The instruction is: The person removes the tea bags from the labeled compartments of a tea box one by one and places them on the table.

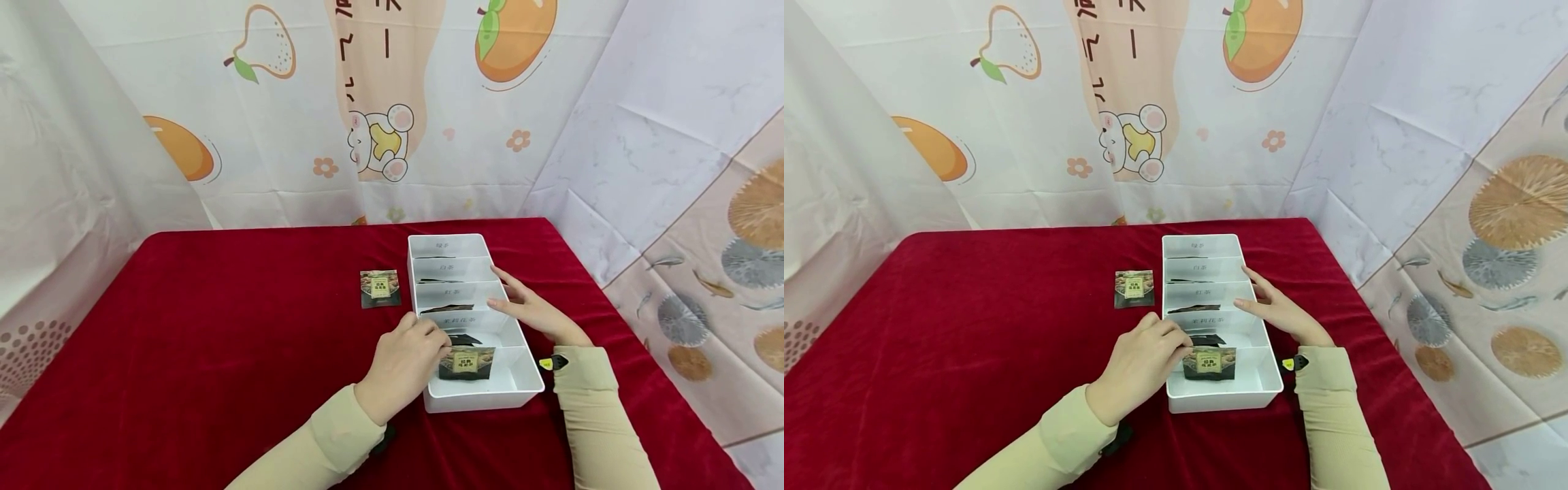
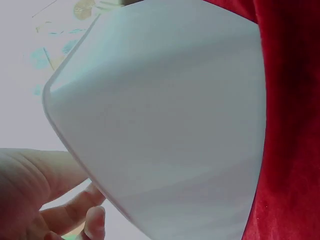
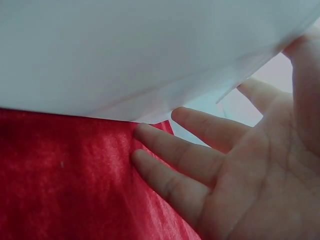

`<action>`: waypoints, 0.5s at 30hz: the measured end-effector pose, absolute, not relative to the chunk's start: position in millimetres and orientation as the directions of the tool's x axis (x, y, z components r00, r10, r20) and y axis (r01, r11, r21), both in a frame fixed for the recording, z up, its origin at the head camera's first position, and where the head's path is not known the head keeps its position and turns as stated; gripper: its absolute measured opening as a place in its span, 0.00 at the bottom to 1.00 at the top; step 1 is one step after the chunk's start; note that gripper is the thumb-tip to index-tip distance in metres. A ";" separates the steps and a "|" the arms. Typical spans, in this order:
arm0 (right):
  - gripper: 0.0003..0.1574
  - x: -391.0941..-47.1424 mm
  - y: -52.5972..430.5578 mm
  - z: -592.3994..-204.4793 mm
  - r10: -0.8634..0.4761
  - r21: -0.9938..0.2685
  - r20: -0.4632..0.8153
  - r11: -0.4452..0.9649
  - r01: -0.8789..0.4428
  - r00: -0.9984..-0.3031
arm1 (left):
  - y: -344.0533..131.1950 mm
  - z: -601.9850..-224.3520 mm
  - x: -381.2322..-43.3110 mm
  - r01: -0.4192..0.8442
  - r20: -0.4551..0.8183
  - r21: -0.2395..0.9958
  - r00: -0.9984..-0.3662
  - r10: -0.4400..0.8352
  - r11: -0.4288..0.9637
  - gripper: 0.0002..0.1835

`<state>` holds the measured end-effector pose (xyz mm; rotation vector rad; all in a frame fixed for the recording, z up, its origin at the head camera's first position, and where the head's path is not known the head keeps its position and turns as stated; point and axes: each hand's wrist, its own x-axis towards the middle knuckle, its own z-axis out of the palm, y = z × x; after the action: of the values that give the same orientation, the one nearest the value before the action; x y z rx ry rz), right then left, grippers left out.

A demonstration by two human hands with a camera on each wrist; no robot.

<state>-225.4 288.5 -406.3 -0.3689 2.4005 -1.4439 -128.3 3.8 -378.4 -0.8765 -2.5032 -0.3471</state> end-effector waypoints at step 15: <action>0.50 -226.4 289.0 -407.2 -0.394 -0.895 -0.124 0.442 -0.070 -0.911 | 0.5 -368.0 -134.1 0.633 0.522 0.400 -0.752 0.403 0.662 0.04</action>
<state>-226.4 289.0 -407.2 -0.3971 2.3839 -1.4573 -134.1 0.5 -368.0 -0.8146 -2.4895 -0.8108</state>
